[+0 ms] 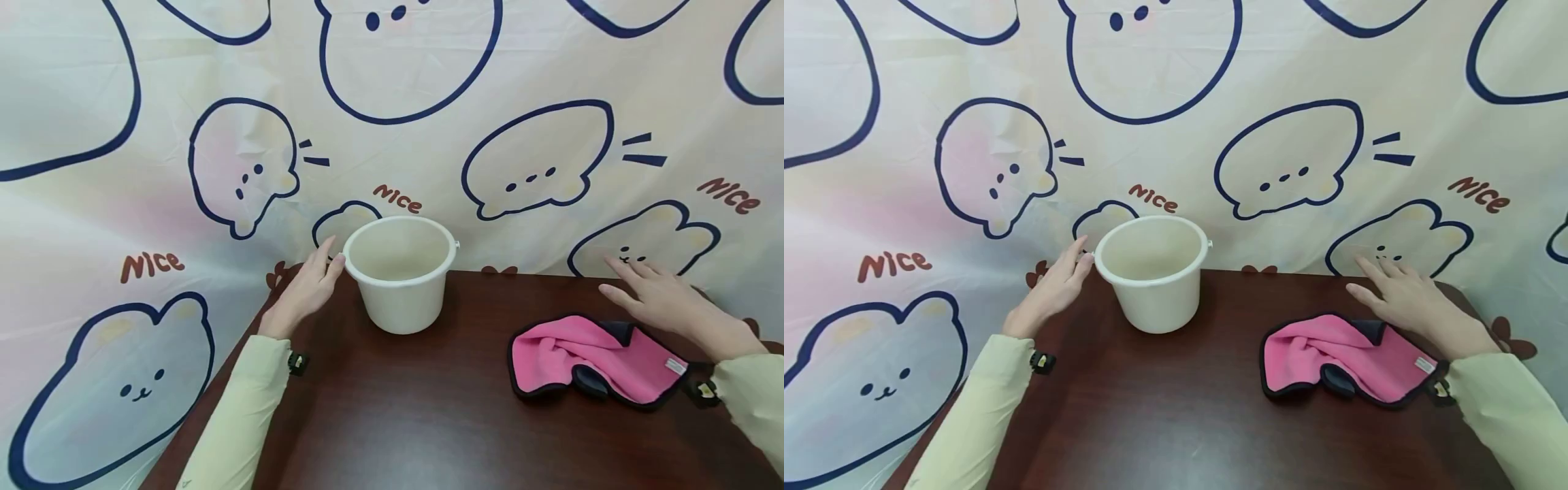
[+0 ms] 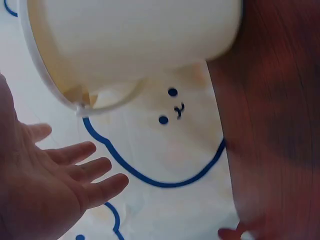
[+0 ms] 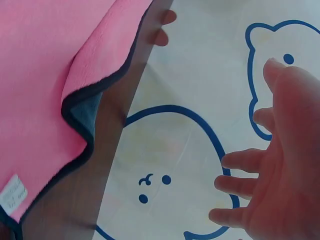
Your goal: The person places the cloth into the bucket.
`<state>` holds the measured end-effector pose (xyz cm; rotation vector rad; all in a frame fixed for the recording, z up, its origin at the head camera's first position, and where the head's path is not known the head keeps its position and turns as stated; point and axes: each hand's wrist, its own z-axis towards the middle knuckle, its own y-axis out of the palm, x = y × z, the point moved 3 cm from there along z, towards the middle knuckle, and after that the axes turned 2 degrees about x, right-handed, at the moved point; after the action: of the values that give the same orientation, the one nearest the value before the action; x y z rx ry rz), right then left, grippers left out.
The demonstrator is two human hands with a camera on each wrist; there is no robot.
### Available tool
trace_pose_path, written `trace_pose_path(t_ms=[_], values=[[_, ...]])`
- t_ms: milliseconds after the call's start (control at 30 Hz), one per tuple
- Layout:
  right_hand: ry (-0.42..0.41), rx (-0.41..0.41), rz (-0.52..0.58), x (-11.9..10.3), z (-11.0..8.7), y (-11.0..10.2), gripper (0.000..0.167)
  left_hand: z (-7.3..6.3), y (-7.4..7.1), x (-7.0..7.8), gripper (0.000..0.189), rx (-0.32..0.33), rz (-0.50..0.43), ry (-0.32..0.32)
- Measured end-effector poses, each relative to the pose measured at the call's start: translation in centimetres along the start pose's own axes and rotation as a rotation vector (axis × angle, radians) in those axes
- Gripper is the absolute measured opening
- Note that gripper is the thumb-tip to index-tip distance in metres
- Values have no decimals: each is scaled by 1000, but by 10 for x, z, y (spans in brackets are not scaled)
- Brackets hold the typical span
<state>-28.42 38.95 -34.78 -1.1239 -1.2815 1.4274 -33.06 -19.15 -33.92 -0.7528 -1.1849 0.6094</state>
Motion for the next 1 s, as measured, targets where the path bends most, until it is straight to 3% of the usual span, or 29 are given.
trace_pose_path(t_ms=[267, 533, 700, 1000], values=[[0, 9, 137, -7, -4, 7, 81, 1, 18, 7, 75, 78, -166, 13], [8, 34, 240, -9, -10, 14, 82, -5, 28, 8, 73, 122, -283, -27], [37, 16, 290, -11, -13, 20, 83, -6, 34, 10, 73, 162, -375, -62], [58, 11, 354, -27, -12, 35, 86, -6, 48, 16, 67, 274, -554, -58]])
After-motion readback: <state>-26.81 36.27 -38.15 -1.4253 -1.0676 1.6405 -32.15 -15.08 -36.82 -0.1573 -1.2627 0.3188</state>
